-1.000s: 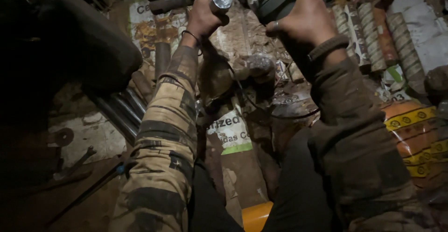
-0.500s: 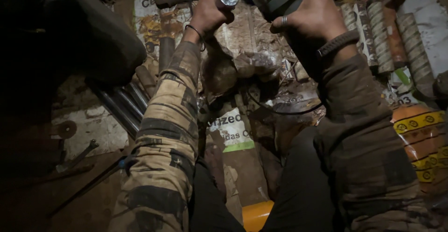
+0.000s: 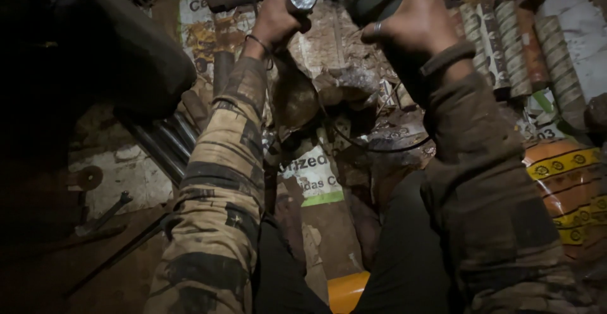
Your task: The person uses an angle grinder to smooth and cut metal tubes by hand on a cluttered floor.
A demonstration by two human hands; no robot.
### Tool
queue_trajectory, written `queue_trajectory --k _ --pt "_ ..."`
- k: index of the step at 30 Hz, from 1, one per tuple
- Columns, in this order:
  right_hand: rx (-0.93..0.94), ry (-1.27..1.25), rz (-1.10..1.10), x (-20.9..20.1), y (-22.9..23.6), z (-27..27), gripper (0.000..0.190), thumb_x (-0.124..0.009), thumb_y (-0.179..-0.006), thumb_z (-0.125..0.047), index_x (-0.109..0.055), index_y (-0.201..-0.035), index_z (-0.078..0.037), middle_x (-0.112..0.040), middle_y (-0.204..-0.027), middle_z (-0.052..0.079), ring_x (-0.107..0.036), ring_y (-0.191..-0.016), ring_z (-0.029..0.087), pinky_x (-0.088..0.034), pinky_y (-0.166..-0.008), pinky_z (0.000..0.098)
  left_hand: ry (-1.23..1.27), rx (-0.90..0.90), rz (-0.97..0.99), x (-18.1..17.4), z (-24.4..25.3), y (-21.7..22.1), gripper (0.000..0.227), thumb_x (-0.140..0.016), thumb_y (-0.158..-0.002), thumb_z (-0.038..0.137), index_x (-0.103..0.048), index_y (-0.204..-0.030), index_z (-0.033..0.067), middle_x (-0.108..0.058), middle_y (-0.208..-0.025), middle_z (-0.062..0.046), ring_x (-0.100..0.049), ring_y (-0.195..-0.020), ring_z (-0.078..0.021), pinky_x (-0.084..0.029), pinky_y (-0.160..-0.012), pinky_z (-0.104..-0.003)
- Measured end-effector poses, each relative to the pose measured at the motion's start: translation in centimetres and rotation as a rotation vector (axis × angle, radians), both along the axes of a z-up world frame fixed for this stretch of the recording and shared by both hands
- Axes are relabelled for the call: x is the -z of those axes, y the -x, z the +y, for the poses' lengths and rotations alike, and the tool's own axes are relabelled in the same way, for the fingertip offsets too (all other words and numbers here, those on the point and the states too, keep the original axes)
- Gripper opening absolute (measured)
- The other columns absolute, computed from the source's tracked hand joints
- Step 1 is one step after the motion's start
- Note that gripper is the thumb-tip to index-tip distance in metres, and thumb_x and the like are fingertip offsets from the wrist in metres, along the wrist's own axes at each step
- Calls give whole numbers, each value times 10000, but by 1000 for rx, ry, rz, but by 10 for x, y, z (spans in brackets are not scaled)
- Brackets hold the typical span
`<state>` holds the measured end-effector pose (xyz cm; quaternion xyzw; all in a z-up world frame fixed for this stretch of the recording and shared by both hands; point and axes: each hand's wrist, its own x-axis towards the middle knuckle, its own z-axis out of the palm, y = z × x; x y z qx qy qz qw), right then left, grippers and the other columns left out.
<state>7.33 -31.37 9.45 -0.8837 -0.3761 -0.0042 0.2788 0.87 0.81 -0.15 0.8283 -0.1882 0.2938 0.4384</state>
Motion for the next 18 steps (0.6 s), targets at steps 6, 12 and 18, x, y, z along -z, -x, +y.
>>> queue_trajectory --k 6,12,18 --pt "-75 -41 -61 5 -9 -7 1084 -973 -805 -390 -337 -1612 -46 -497 -1550 259 -513 -1384 445 -462 -1118 534 84 -45 115 -16 -10 17 397 -820 -730 47 -647 -1087 36 -710 -948 -53 -689 -881 -218 -581 -817 -397" --pt "-85 3 -66 0 -6 -5 1078 -961 -812 -387 -333 -1622 -55 -495 -1551 264 -527 -1369 446 -474 -1107 534 44 -89 139 -18 -14 13 417 -823 -687 59 -642 -1062 40 -698 -895 -56 -684 -830 -194 -583 -771 -374" --pt "-56 27 -77 3 -6 -7 1092 -996 -792 -423 -360 -1586 -28 -534 -1490 286 -564 -1307 470 -493 -1055 550 77 -43 95 -10 -7 10 453 -821 -762 67 -651 -1182 53 -727 -976 -89 -711 -904 -236 -598 -825 -379"
